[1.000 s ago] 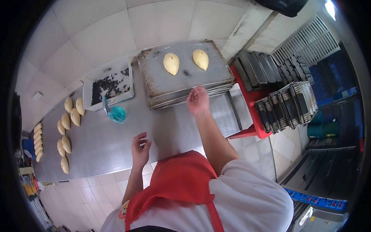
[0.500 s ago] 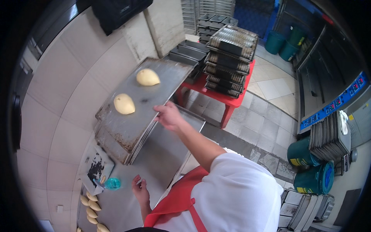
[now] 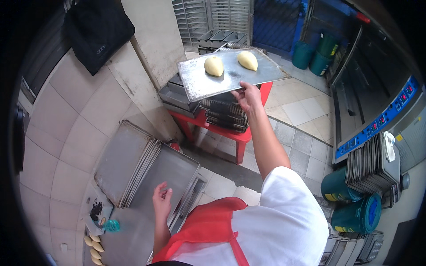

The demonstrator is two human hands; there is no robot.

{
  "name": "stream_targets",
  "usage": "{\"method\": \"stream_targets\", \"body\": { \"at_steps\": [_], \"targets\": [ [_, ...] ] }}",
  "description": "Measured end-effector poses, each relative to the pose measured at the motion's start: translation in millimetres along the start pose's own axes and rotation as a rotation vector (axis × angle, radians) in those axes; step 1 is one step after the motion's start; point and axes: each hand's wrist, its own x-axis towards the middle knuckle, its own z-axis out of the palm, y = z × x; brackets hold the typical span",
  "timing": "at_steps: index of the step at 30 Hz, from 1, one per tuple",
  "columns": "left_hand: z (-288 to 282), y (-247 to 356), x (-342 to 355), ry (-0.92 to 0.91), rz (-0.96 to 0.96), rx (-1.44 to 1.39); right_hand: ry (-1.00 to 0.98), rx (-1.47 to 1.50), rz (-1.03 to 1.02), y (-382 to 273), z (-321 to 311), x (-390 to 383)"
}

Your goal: The person places portions of dough onto metal trays by hand and then slides the loaded trays into a large commercial oven.

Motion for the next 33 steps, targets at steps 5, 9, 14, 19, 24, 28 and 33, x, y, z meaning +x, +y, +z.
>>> {"method": "stream_targets", "body": {
  "at_steps": [5, 9, 14, 19, 24, 28, 33],
  "targets": [
    [20, 15, -10, -0.055, -0.019, 0.004, -0.049, -0.215, 0.267, -12, -7, 25],
    [14, -10, -29, -0.018, -0.115, -0.089, -0.162, -0.357, 0.334, 25, -18, -26],
    [2, -5, -18, -0.044, -0.274, -0.829, -0.748, -0.99, 0.053, 162, 10, -188],
    [-23, -1, -15, -0.115, -0.238, -1.501, -1.6, -1.002, -0.62, 254, 94, -327],
    [-158, 1, -127, 0.152, 0.017, -1.257, -1.875, -1.118, -0.618, 374, 92, -331],
    [-315, -56, -273, 0.613, -0.032, -0.204, -2.054, -1.129, -0.145, 448, 118, -420],
    [-526, -212, -430, 1.087, -0.434, 0.673, -2.006, -0.912, 0.022, 576, 233, -636]
  ]
}}
